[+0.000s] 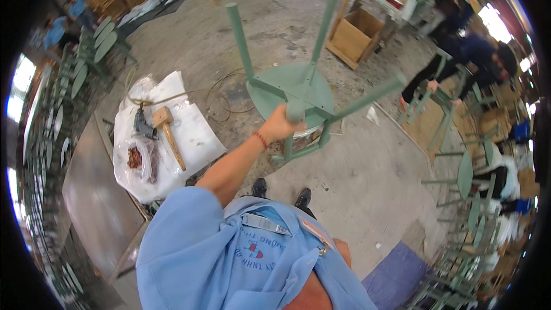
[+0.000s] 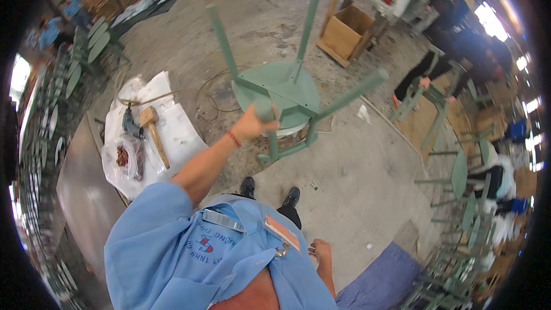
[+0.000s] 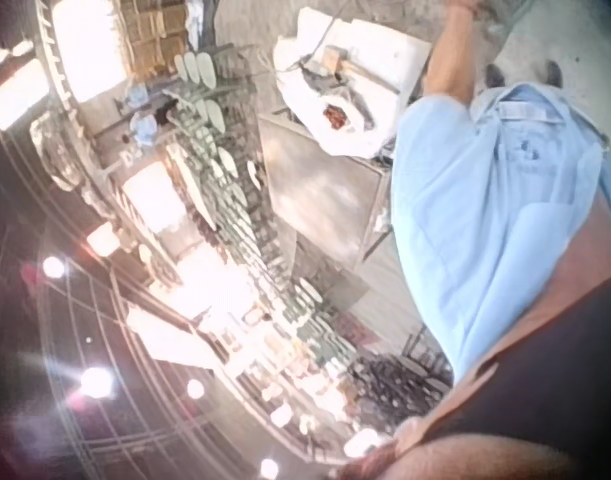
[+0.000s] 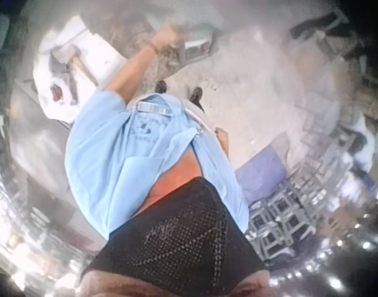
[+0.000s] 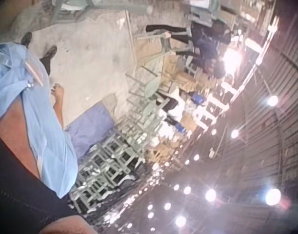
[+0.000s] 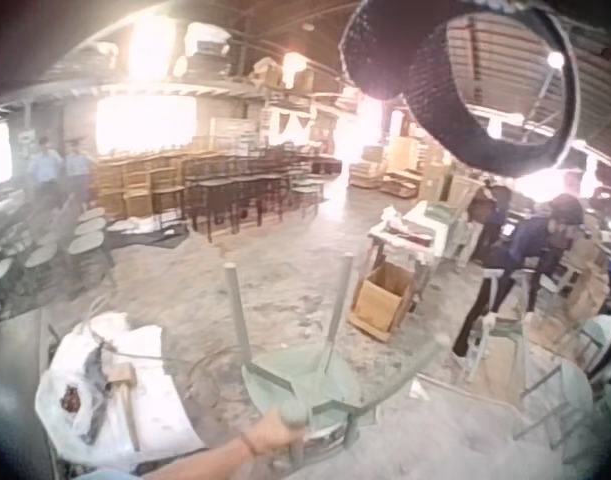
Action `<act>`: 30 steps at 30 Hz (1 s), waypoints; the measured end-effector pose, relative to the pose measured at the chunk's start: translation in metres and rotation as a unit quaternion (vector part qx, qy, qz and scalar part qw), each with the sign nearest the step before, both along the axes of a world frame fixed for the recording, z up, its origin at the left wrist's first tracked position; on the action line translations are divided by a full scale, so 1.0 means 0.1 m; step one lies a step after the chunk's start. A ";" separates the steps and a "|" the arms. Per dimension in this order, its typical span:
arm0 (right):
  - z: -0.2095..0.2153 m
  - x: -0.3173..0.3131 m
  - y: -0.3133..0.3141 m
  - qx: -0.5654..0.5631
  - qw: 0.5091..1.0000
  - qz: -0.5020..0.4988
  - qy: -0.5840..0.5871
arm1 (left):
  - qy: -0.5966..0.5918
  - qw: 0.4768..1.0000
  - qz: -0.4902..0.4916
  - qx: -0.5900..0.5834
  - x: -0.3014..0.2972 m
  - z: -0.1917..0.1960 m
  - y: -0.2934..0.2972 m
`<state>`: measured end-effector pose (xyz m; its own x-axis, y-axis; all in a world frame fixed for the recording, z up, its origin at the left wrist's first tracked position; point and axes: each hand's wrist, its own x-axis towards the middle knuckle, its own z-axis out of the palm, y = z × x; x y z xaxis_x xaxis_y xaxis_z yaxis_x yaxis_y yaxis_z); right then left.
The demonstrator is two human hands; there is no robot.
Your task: The person assembles green chairs by inserting small cylindrical inserts into the leg sockets and tapping them in with a wooden mallet. They repeatedly pick up chairs, position them upside down, insert the pieces, and move the chairs to a staging area.
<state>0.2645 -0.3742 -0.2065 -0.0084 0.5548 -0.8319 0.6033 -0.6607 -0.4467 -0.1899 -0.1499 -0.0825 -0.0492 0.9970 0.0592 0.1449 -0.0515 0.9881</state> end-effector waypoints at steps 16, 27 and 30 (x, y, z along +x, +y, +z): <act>-0.19 -0.59 2.60 -0.053 0.982 0.178 0.026 | 0.168 0.857 0.437 -0.215 -0.04 -0.70 -2.31; -0.27 -1.65 1.82 -0.042 0.871 0.487 -0.044 | 0.074 0.598 0.580 -0.548 -1.19 -1.12 -4.88; -0.19 -1.92 1.67 0.036 0.779 0.625 -0.015 | 0.094 0.629 0.532 -0.559 -1.36 -1.37 -4.93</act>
<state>0.0724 -0.2069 -0.2251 -0.5610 0.1727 -0.8096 0.7663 0.4783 -0.4289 -0.3260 -0.6424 -0.2196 -0.8203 -0.1715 -0.5457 -0.3716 0.8850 0.2804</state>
